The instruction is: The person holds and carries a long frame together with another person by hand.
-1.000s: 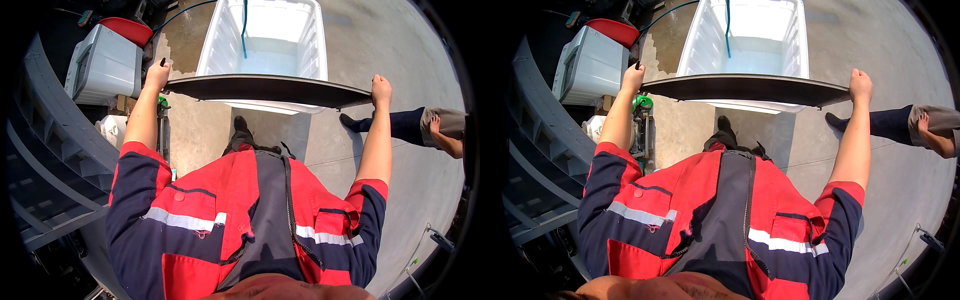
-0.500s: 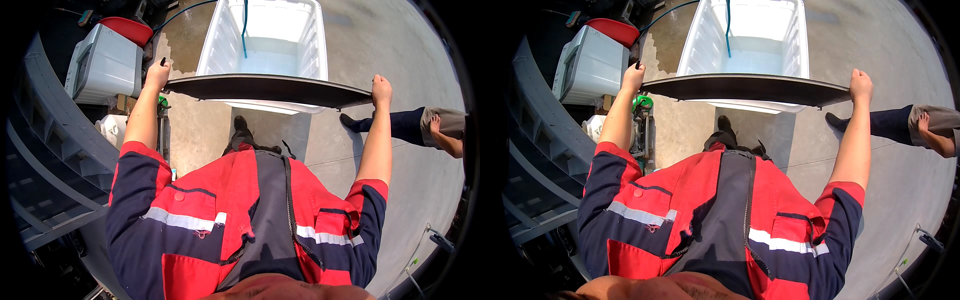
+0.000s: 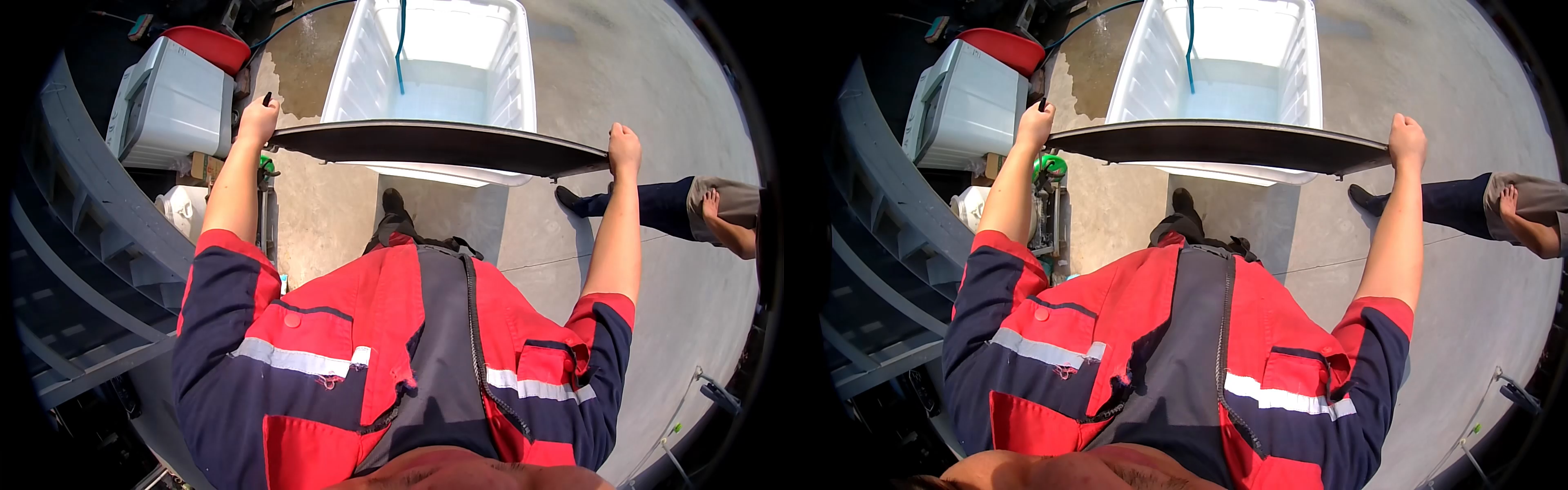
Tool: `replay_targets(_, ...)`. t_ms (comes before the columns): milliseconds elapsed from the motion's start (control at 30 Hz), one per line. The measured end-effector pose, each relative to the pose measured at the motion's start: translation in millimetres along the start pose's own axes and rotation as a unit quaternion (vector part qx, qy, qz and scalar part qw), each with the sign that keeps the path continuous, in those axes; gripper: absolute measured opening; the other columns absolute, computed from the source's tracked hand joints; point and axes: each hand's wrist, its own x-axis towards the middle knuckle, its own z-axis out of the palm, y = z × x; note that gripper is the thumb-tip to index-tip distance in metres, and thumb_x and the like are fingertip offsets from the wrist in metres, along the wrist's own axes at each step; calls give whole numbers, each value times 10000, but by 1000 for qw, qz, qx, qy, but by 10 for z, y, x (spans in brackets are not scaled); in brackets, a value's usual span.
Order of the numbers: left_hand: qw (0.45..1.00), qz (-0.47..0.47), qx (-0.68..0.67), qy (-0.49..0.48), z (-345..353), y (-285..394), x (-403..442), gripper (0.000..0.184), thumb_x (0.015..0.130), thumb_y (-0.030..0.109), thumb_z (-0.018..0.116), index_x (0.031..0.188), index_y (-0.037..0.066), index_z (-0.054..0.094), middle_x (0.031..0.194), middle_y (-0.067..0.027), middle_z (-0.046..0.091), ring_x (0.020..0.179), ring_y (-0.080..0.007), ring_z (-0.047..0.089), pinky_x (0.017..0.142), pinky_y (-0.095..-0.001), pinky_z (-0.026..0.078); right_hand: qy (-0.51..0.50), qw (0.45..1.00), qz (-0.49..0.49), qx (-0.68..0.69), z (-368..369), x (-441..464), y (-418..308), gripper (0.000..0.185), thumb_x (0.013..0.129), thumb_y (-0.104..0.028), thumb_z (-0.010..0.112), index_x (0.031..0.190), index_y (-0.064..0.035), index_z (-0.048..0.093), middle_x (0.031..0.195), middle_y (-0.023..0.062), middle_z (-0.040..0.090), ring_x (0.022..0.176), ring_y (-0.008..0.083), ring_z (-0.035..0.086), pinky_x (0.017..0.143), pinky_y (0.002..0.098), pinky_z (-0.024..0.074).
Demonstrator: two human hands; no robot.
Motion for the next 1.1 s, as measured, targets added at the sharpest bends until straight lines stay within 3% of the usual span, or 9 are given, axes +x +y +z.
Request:
replay_targets(733, 1000, -17, -8, -13, 0, -14, 16, 344, 876, 297, 494, 929, -12, 635, 886, -253, 656, 858, -409, 629, 778, -450, 480, -1, 1000, 5, -2, -13, -14, -29, 395, 831, -343, 456, 847, 3, 647, 805, 185, 659, 761, 306, 618, 734, 418, 472)
replay_targets(933, 999, 23, 24, -20, -36, 57, -23, 331, 885, 294, 498, 953, -1, 631, 908, -244, 656, 881, -398, 626, 789, -442, 476, 1, 1000, -4, -9, 11, 28, 24, 389, 832, -339, 464, 840, 4, 648, 769, 173, 654, 715, 284, 617, 705, 406, 475)
replay_targets(1100, 1000, -7, -27, -9, 22, -34, 11, 331, 889, 295, 489, 929, -7, 621, 875, -246, 644, 852, -400, 624, 777, -440, 477, 7, 1000, -3, 6, 64, 66, 85, 376, 834, -329, 472, 823, 7, 640, 733, 156, 639, 667, 257, 605, 670, 403, 472)
